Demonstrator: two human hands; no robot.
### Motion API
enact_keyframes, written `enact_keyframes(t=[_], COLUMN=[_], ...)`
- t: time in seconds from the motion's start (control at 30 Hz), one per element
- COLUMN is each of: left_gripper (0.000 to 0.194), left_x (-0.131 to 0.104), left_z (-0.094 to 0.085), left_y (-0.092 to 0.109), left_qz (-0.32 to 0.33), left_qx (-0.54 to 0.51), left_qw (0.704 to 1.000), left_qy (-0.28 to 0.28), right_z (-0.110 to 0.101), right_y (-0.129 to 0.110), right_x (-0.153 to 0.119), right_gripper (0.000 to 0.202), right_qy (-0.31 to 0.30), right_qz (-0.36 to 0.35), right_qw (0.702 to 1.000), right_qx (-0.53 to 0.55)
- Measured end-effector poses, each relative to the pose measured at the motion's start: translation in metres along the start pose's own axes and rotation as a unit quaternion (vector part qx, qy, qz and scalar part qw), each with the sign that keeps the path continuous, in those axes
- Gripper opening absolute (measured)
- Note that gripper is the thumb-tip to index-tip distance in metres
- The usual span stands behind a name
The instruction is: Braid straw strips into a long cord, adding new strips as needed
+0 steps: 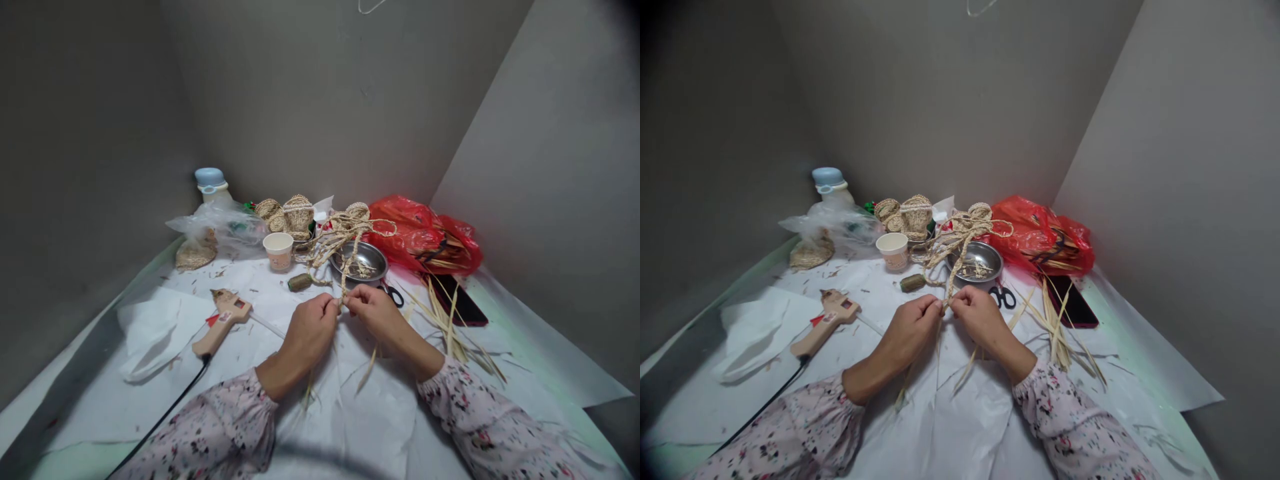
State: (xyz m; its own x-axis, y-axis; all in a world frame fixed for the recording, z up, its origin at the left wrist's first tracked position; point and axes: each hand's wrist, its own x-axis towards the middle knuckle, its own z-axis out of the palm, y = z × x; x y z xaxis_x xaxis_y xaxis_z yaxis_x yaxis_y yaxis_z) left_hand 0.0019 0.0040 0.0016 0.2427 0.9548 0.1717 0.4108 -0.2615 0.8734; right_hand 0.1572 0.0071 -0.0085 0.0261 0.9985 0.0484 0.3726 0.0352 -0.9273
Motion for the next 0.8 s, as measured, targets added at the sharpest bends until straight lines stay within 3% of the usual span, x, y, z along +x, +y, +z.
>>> enact_keyframes(t=[0.17, 0.5, 0.8], left_gripper=[0.027, 0.023, 0.032], left_x=[-0.004, -0.012, -0.014], left_z=[0.005, 0.008, 0.01], left_y=[0.0, 0.002, 0.007], left_qz=[0.008, 0.043, 0.04], left_qx=[0.01, 0.151, 0.289], left_qw=[1.0, 0.987, 0.953], left_qy=[-0.015, -0.031, -0.081], right_z=[0.004, 0.009, 0.017], right_y=[0.0, -0.01, -0.006], right_x=[0.0, -0.007, -0.007], right_gripper=[0.014, 0.016, 0.022], right_qy=[0.022, 0.041, 0.042], right_qz=[-0.005, 0.011, 0.034], right_qw=[1.0, 0.995, 0.985], right_qx=[0.015, 0.092, 0.165])
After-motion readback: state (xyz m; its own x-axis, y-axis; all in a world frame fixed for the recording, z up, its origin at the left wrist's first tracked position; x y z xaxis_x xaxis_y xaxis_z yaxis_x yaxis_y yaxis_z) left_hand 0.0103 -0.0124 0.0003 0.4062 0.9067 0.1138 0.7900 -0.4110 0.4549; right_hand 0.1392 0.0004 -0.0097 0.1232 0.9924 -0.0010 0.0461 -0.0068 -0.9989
